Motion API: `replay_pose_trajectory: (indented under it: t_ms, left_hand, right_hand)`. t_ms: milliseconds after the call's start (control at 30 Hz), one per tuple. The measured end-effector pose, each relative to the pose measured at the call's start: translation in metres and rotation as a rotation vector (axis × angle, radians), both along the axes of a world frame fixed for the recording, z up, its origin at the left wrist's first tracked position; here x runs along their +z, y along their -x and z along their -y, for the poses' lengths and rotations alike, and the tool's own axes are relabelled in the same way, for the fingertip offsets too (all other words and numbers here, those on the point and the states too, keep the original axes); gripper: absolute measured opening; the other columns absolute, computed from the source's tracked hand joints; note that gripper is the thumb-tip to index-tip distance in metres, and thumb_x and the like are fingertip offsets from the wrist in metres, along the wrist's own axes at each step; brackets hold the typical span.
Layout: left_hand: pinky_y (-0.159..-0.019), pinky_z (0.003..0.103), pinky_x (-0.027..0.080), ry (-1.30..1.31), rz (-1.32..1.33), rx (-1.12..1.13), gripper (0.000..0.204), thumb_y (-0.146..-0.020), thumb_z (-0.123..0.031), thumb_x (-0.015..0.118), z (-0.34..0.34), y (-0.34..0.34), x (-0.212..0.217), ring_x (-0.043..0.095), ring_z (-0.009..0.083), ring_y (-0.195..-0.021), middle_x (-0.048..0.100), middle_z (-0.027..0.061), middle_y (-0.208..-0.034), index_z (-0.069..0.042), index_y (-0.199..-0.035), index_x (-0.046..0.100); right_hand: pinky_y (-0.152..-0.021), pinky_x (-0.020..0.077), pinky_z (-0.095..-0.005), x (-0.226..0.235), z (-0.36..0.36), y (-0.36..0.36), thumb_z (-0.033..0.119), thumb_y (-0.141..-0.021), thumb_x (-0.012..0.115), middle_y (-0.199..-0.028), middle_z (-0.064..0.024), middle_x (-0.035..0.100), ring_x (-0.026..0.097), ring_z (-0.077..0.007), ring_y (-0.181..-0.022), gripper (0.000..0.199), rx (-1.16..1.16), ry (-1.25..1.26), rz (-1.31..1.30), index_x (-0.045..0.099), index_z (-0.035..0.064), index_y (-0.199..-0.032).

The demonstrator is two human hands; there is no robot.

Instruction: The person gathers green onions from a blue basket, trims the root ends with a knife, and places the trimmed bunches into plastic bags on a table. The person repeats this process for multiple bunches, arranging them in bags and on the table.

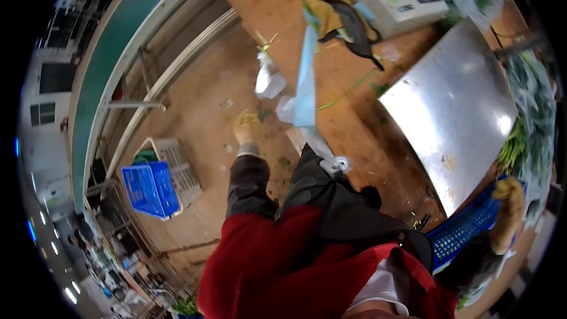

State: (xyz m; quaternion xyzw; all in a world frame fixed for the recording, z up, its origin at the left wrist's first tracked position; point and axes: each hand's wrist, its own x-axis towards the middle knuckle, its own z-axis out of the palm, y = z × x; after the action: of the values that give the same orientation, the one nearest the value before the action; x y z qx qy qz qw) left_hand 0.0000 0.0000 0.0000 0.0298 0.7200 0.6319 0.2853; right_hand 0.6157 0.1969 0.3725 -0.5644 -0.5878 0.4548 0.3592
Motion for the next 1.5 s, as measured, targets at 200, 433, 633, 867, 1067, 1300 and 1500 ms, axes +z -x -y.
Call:
replay_pose_trajectory:
  t_ms: [200, 433, 633, 867, 1067, 1300, 1500]
  left_hand:
    - [-0.082, 0.033, 0.049, 0.325, -0.600, -0.623, 0.037, -0.083, -0.003, 0.053, -0.066, -0.065, -0.045, 0.060, 0.0283, -0.101, 0.064, 0.0195, -0.101, -0.002, -0.120, 0.055]
    - [-0.065, 0.040, 0.051, 0.272, 1.347, -0.401, 0.038, -0.089, -0.038, 0.054, -0.037, -0.171, -0.127, 0.059, 0.0267, -0.073, 0.060, 0.0136, -0.080, -0.006, -0.111, 0.053]
    - [-0.043, 0.028, 0.043, 0.678, 0.807, -0.880, 0.027, -0.089, -0.028, 0.056, -0.058, -0.171, -0.103, 0.059, 0.0203, -0.052, 0.065, 0.0112, -0.071, -0.001, -0.089, 0.060]
    - [-0.040, 0.028, 0.038, 0.681, 0.519, -0.496, 0.027, -0.090, -0.026, 0.054, 0.030, -0.055, -0.075, 0.052, 0.0162, -0.048, 0.062, 0.0076, -0.066, -0.001, -0.079, 0.059]
    - [-0.037, 0.022, 0.027, 0.150, 0.192, -0.026, 0.020, -0.086, -0.019, 0.062, 0.049, 0.010, 0.113, 0.041, 0.0079, -0.042, 0.052, 0.0027, -0.056, -0.008, -0.071, 0.057]
    - [-0.037, 0.020, 0.028, 0.148, -0.283, 0.035, 0.028, -0.086, -0.022, 0.066, 0.035, -0.043, 0.258, 0.037, 0.0044, -0.038, 0.042, -0.0038, -0.048, -0.010, -0.065, 0.050]
    - [-0.038, 0.023, 0.030, 0.333, -0.500, -0.334, 0.039, -0.083, -0.020, 0.069, 0.012, -0.052, 0.288, 0.034, 0.0056, -0.041, 0.049, -0.0003, -0.048, -0.007, -0.056, 0.045]
  right_hand:
    - [-0.076, 0.0450, -0.0284, -0.072, -0.005, 0.091, 0.027, -0.092, 0.053, -0.095, -0.0120, 0.064, 0.058, -0.0171, -0.079, 0.037, 0.199, 0.260, -0.143, 0.054, -0.0040, -0.113]
    - [-0.075, 0.0469, -0.0276, -0.091, -0.004, 0.158, 0.023, -0.093, 0.052, -0.094, -0.0114, 0.064, 0.061, -0.0172, -0.080, 0.034, 0.129, 0.462, -0.171, 0.053, -0.0034, -0.114]
    - [-0.071, 0.0475, -0.0271, -0.106, 0.015, 0.185, 0.022, -0.093, 0.050, -0.095, -0.0122, 0.065, 0.062, -0.0172, -0.081, 0.034, 0.149, 0.564, -0.228, 0.053, -0.0041, -0.115]
    - [-0.076, 0.0460, -0.0272, -0.153, 0.030, 0.216, 0.019, -0.093, 0.046, -0.096, -0.0126, 0.064, 0.060, -0.0159, -0.086, 0.031, 0.290, 0.703, -0.229, 0.054, -0.0037, -0.112]
    - [-0.084, 0.0447, -0.0259, -0.232, 0.081, 0.346, 0.018, -0.091, 0.056, -0.101, -0.0068, 0.064, 0.056, -0.0127, -0.092, 0.026, 0.889, 0.764, -0.300, 0.061, -0.0002, -0.109]
    - [-0.085, 0.0464, -0.0325, -0.204, 0.126, 0.436, 0.039, -0.090, 0.056, -0.103, -0.0084, 0.062, 0.056, -0.0198, -0.098, 0.045, 0.812, 1.133, -1.026, 0.058, 0.0024, -0.116]
    - [-0.062, 0.0460, -0.0301, -0.149, 0.055, 0.420, 0.039, -0.085, 0.060, -0.076, -0.0045, 0.063, 0.057, -0.0168, -0.068, 0.040, 0.834, 0.289, -0.037, 0.064, -0.0003, -0.092]
